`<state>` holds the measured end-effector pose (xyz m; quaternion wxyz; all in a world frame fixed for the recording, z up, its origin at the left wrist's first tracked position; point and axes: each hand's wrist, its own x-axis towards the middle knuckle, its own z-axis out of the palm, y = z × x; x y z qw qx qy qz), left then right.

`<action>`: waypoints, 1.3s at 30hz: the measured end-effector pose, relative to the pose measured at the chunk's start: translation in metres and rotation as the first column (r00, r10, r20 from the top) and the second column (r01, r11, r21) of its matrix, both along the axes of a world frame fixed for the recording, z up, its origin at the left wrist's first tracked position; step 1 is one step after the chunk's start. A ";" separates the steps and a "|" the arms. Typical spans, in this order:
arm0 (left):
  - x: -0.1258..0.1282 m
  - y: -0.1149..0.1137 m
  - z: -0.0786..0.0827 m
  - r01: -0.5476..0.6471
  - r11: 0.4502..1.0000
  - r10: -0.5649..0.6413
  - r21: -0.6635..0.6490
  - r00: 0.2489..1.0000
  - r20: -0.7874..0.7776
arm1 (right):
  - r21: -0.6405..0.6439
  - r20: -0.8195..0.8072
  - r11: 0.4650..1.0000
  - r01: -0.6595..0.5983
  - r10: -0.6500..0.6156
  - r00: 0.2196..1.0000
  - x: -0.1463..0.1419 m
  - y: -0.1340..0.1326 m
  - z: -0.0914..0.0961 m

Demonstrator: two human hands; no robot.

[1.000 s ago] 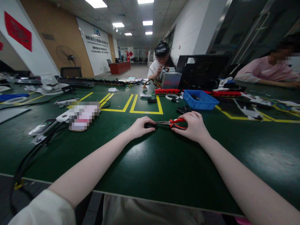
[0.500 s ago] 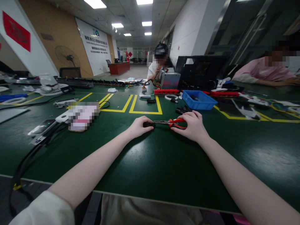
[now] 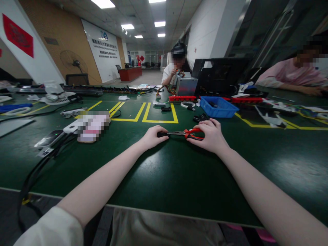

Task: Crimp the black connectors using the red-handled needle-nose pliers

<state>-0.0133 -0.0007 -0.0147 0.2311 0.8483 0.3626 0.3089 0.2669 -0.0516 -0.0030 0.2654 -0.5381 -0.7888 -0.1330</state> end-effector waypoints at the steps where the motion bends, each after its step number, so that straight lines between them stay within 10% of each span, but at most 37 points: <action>1: 0.000 0.000 0.000 0.000 1.000 0.000 0.001 1.000 -0.001 | 0.004 0.001 1.000 0.003 -0.003 1.000 0.000 0.000 0.000; 39: -0.003 0.004 -0.005 0.035 0.999 -0.035 -0.003 0.999 0.013 | -0.066 0.146 0.998 0.003 0.006 0.989 -0.006 0.002 0.000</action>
